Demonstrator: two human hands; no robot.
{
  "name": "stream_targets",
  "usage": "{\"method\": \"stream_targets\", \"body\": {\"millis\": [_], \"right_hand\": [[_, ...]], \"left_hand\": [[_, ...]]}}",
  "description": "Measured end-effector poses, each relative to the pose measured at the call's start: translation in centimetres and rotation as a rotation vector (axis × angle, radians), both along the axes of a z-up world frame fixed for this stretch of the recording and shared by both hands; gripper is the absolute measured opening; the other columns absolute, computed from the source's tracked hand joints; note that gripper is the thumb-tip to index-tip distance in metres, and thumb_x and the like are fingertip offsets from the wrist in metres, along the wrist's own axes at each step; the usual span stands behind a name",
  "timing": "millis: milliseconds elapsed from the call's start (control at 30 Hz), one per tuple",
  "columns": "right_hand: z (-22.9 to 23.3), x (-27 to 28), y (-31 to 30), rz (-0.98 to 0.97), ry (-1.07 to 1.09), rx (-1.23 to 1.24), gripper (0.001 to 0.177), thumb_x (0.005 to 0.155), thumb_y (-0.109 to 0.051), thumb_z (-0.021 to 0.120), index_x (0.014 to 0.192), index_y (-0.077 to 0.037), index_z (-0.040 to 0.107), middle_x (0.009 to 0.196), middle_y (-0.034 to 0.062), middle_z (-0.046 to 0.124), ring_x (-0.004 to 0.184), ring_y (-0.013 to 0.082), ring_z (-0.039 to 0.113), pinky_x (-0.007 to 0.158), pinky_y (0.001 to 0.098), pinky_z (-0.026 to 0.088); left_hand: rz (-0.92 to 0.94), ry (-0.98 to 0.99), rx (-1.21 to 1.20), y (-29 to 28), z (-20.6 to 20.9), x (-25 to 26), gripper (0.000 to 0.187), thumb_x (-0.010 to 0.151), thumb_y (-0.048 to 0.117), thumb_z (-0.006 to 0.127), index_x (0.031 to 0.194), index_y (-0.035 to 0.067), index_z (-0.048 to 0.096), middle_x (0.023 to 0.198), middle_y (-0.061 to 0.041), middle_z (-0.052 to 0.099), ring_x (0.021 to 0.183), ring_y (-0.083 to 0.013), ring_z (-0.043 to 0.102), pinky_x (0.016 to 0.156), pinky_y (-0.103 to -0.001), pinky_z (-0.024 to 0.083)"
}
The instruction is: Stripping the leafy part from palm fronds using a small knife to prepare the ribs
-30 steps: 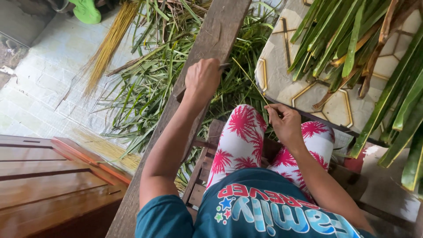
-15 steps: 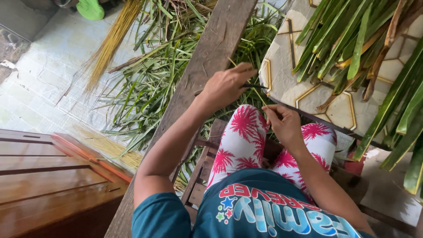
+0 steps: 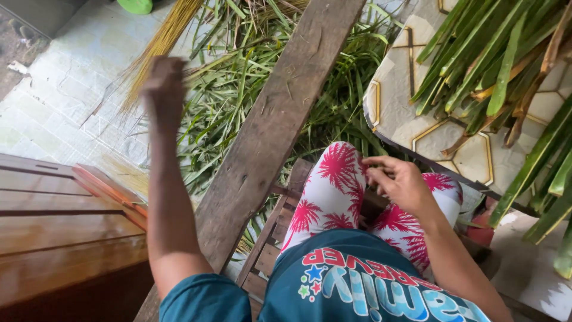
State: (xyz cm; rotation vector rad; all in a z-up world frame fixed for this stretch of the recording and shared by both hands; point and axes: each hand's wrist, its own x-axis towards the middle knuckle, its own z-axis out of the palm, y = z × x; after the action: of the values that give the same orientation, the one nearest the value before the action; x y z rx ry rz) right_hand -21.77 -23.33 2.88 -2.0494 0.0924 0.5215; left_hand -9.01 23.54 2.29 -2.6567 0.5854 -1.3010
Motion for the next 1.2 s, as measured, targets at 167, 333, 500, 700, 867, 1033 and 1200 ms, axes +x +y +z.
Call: {"method": "stream_targets", "body": {"millis": [167, 333, 500, 700, 867, 1033, 1200], "right_hand": [[-0.4, -0.5, -2.1, -0.015, -0.282, 0.003, 0.027, 0.09, -0.01, 0.064, 0.116, -0.008, 0.07, 0.084, 0.0021, 0.07, 0.073, 0.0077, 0.061, 0.074, 0.0213, 0.047], [-2.7, 0.1, -2.2, 0.018, -0.241, 0.204, 0.028, 0.093, -0.006, 0.061, 0.119, 0.0, 0.066, 0.087, 0.0101, 0.069, 0.08, 0.0114, 0.062, 0.076, 0.022, 0.051], [-3.8, -0.2, 0.0, 0.068, -0.207, 0.211, 0.025, 0.09, -0.006, 0.065, 0.113, -0.001, 0.07, 0.07, 0.0105, 0.068, 0.063, 0.0126, 0.061, 0.07, 0.0233, 0.052], [-5.7, -0.7, 2.7, 0.06, -0.151, 0.356, 0.027, 0.08, 0.003, 0.07, 0.106, -0.002, 0.074, 0.069, 0.0139, 0.073, 0.063, 0.0146, 0.064, 0.067, 0.0295, 0.055], [-10.5, -0.3, 4.5, 0.315, 0.32, 0.481, 0.028, 0.086, -0.013, 0.068, 0.111, 0.0, 0.072, 0.099, 0.0154, 0.076, 0.082, 0.0174, 0.069, 0.072, 0.0339, 0.061], [-7.6, 3.9, 4.7, 0.284, -0.548, -0.253, 0.067, 0.081, -0.034, 0.073, 0.14, -0.012, 0.05, 0.139, 0.0262, 0.045, 0.128, 0.0428, 0.046, 0.106, 0.055, 0.037], [-9.1, 2.7, 5.1, 0.22, -0.819, -0.305, 0.073, 0.075, -0.041, 0.079, 0.141, -0.025, 0.052, 0.15, 0.0155, 0.041, 0.135, 0.0328, 0.041, 0.113, 0.0418, 0.032]], "left_hand": [[0.496, 0.032, -0.605, 16.8, -10.5, -7.2, 0.023, 0.094, 0.01, 0.064, 0.072, 0.003, 0.058, 0.063, -0.012, 0.056, 0.057, -0.0308, 0.051, 0.055, -0.048, 0.038], [0.716, 0.252, -0.872, 19.4, -17.1, -17.3, 0.066, 0.066, 0.007, 0.072, 0.123, 0.002, 0.039, 0.121, -0.018, 0.035, 0.114, -0.0343, 0.035, 0.096, -0.047, 0.027], [1.551, 0.667, -1.385, 19.0, -20.5, -21.6, 0.039, 0.071, 0.015, 0.077, 0.101, -0.006, 0.064, 0.115, -0.017, 0.067, 0.098, -0.0222, 0.067, 0.075, -0.024, 0.052], [1.619, 0.73, -1.297, 19.4, -23.2, -24.7, 0.07, 0.068, 0.028, 0.088, 0.116, -0.012, 0.057, 0.101, -0.03, 0.063, 0.088, -0.0415, 0.068, 0.067, -0.051, 0.058], [1.362, 0.682, -1.462, 15.6, -18.9, -21.1, 0.069, 0.074, 0.025, 0.087, 0.119, -0.01, 0.049, 0.094, -0.034, 0.06, 0.074, -0.0359, 0.063, 0.056, -0.047, 0.052], [1.129, 0.62, -1.638, 15.4, -18.0, -19.4, 0.07, 0.08, 0.023, 0.086, 0.122, -0.008, 0.041, 0.086, -0.038, 0.056, 0.06, -0.0303, 0.058, 0.045, -0.042, 0.045], [0.894, 0.567, -1.791, 16.3, -18.0, -16.9, 0.071, 0.086, 0.021, 0.084, 0.125, -0.007, 0.032, 0.079, -0.041, 0.053, 0.046, -0.0248, 0.054, 0.035, -0.038, 0.039]]}}
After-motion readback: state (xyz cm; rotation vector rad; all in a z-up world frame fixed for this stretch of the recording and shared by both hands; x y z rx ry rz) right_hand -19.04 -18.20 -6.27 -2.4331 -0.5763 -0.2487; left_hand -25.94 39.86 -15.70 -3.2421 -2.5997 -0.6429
